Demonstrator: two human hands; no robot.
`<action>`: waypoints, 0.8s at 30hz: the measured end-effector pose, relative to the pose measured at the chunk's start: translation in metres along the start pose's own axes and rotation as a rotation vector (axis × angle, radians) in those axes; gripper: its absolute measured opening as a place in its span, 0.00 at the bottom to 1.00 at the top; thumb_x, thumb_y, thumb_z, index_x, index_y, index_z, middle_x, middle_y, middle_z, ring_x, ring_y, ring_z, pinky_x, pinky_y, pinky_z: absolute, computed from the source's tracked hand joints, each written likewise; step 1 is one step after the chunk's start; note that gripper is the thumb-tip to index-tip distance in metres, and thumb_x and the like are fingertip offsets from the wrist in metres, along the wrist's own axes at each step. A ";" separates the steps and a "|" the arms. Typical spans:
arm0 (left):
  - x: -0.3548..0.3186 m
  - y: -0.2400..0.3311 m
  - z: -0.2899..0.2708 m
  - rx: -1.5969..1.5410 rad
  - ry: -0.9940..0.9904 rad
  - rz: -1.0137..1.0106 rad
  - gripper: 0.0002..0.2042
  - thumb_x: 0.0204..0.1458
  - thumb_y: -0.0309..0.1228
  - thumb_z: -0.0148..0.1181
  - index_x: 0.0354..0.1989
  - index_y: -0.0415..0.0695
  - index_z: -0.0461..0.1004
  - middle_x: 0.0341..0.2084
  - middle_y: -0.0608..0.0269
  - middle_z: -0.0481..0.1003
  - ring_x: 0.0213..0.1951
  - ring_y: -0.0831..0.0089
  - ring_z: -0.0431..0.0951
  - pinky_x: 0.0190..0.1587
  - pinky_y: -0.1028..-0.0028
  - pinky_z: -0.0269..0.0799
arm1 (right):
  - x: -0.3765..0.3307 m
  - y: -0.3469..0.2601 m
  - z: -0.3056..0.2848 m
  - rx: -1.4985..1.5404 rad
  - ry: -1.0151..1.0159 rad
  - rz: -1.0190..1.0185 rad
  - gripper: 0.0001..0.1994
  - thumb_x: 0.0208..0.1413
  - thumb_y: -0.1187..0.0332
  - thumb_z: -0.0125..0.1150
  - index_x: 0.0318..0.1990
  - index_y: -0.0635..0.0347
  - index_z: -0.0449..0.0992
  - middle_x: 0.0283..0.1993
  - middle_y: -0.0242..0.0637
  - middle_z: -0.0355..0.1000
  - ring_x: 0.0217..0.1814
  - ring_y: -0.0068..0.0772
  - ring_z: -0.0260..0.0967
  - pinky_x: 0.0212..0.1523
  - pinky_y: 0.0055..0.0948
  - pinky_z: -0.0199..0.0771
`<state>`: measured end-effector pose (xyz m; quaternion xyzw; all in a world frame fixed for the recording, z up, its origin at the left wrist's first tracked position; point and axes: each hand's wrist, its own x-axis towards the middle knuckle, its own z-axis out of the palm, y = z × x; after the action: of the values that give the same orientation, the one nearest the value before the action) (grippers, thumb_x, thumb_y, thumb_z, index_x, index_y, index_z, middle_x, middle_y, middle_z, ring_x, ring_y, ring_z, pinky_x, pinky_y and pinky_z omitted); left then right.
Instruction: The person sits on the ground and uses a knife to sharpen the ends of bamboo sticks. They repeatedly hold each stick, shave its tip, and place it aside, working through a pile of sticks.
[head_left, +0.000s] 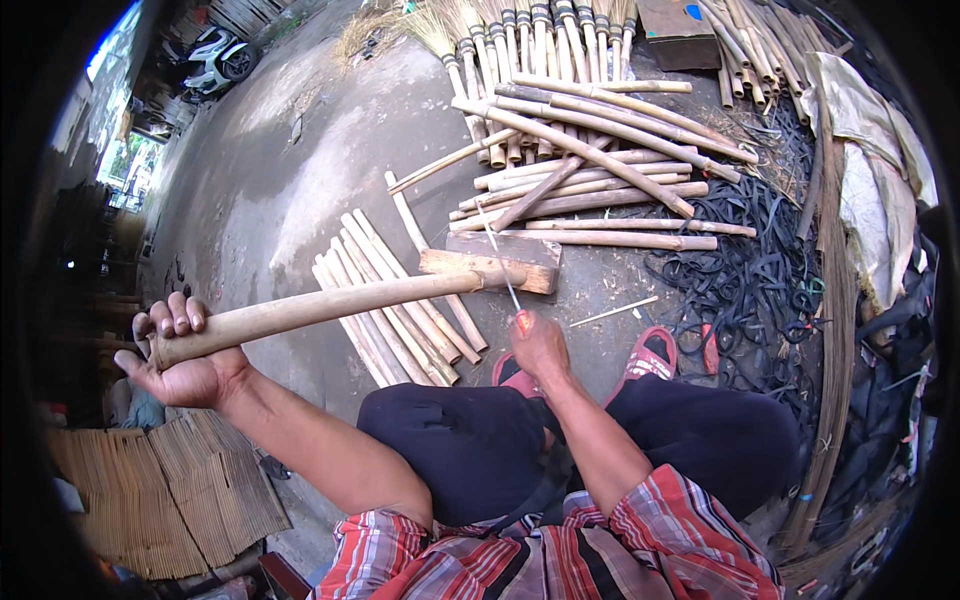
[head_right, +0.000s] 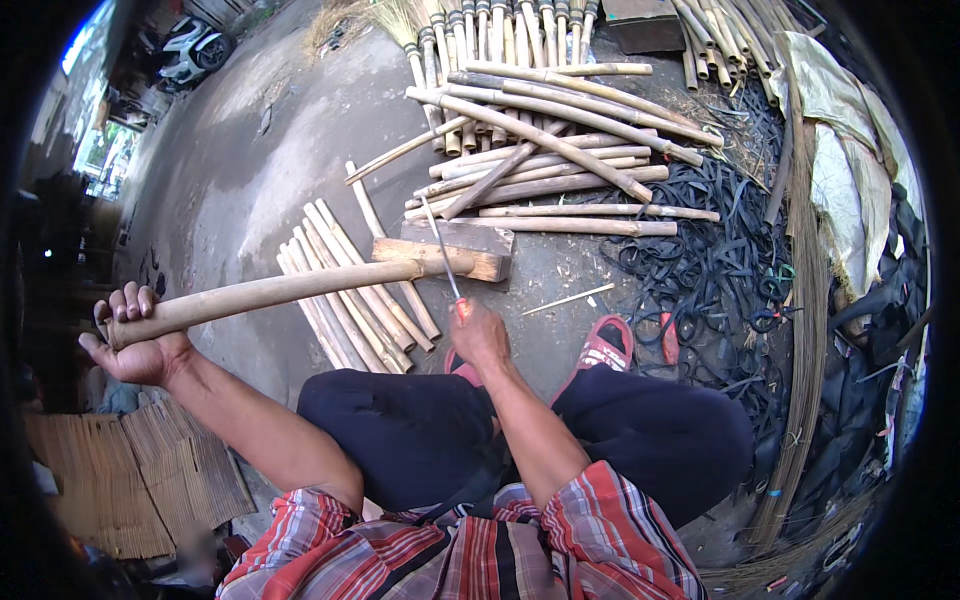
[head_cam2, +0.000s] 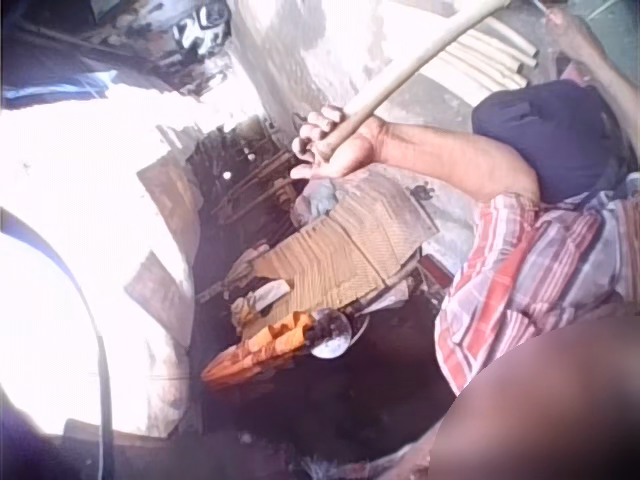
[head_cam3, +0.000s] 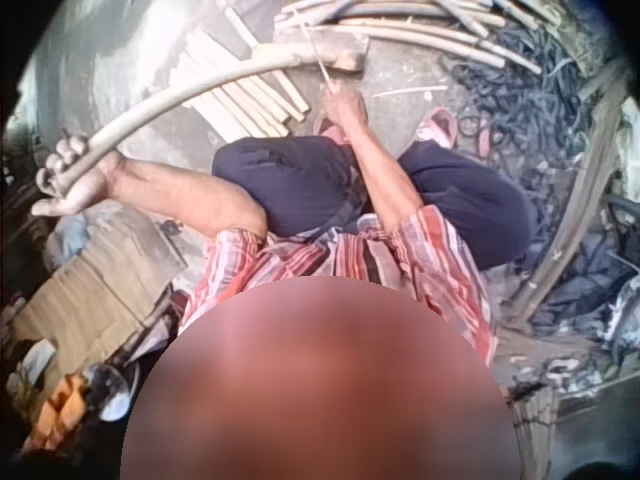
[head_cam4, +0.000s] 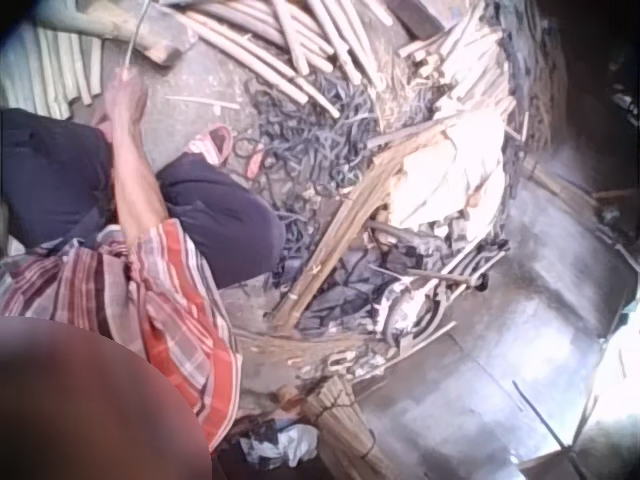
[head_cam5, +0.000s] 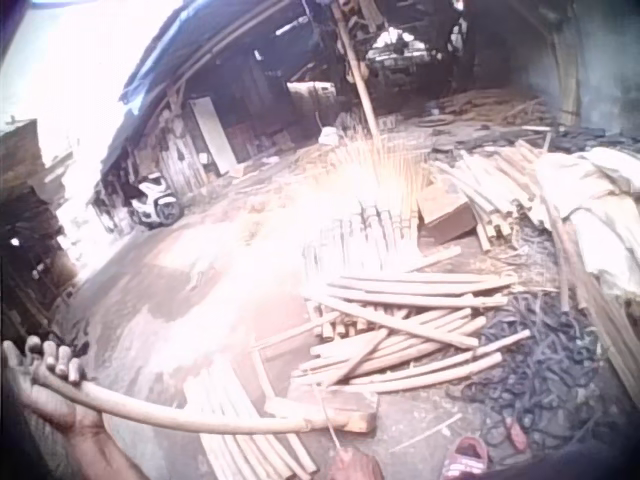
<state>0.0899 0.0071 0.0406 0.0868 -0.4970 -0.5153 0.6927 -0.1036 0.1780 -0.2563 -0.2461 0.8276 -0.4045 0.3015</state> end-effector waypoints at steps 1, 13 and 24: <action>-0.001 -0.002 -0.001 0.019 -0.028 0.030 0.25 0.66 0.54 0.46 0.29 0.43 0.70 0.20 0.61 0.65 0.24 0.71 0.66 0.21 0.75 0.67 | 0.002 0.002 -0.001 0.067 -0.058 -0.114 0.15 0.61 0.58 0.60 0.35 0.64 0.74 0.30 0.61 0.75 0.39 0.69 0.74 0.37 0.56 0.74; 0.006 -0.001 0.005 -0.067 0.011 -0.179 0.19 0.69 0.44 0.46 0.28 0.46 0.63 0.25 0.63 0.61 0.31 0.70 0.61 0.40 0.69 0.60 | 0.008 0.016 0.002 0.130 -0.159 -0.214 0.18 0.62 0.55 0.58 0.40 0.64 0.73 0.32 0.63 0.75 0.40 0.70 0.75 0.39 0.59 0.74; -0.004 0.002 0.013 -0.116 -0.078 -0.091 0.20 0.68 0.44 0.47 0.22 0.49 0.62 0.21 0.67 0.58 0.24 0.73 0.57 0.31 0.72 0.55 | 0.001 0.010 0.002 0.147 -0.117 -0.227 0.16 0.61 0.57 0.59 0.40 0.65 0.74 0.34 0.62 0.76 0.41 0.67 0.75 0.40 0.56 0.75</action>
<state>0.0814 0.0163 0.0453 0.0491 -0.4884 -0.5772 0.6526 -0.1047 0.1812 -0.2658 -0.3384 0.7438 -0.4803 0.3187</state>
